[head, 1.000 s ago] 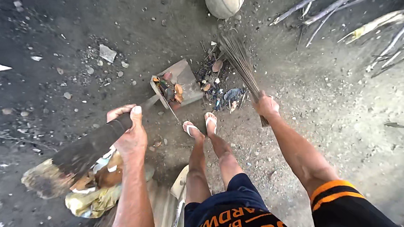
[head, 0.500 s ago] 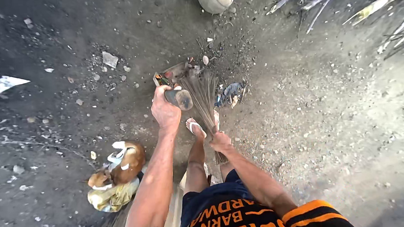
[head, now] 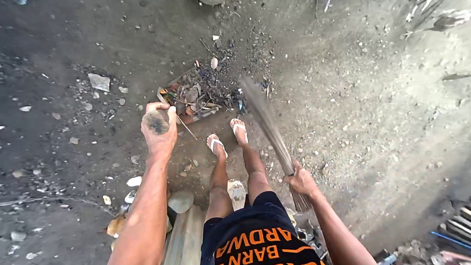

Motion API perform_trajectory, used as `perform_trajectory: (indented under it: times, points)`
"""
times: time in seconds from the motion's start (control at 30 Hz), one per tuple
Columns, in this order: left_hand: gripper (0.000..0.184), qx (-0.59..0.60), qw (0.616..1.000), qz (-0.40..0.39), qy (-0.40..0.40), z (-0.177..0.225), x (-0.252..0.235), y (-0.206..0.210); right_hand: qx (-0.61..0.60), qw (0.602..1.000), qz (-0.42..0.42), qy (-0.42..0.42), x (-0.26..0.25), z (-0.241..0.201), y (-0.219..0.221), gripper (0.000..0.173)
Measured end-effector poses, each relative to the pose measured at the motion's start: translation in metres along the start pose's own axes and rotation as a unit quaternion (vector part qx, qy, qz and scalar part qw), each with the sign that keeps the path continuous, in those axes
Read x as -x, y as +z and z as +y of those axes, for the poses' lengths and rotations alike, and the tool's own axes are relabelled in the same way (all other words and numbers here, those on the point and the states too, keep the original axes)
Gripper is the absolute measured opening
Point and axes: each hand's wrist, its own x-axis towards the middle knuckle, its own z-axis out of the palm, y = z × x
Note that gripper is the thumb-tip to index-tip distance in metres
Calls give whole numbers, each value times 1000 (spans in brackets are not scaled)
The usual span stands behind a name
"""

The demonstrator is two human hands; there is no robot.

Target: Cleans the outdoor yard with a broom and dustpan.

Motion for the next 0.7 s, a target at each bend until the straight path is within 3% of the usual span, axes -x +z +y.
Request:
perform_trajectory:
  times: [0.1,0.17,0.27,0.37,0.5,0.6,0.7]
  points:
    - [29,-29,1000,-9,-4,6,3,8,-73,995,56,40,-58,-15,21,87]
    - [30,-44,999,-13,-7,12,1,16,-122,991,36,33,-99,-57,40,77]
    - [28,-65,998,-20,1,18,-2,28,-186,982,-25,-27,-117,-137,80,75]
    - [29,-81,996,-27,7,23,-5,35,-182,978,-72,-65,-97,-195,114,77]
    - [31,-92,995,-16,19,30,-14,40,-125,978,-96,-138,-73,-223,145,83]
    - [32,-99,995,-18,17,27,-16,36,-121,972,-117,-164,-42,-227,144,81]
    - [33,-96,995,-23,14,20,-12,32,-91,973,-118,-178,-28,-206,153,97]
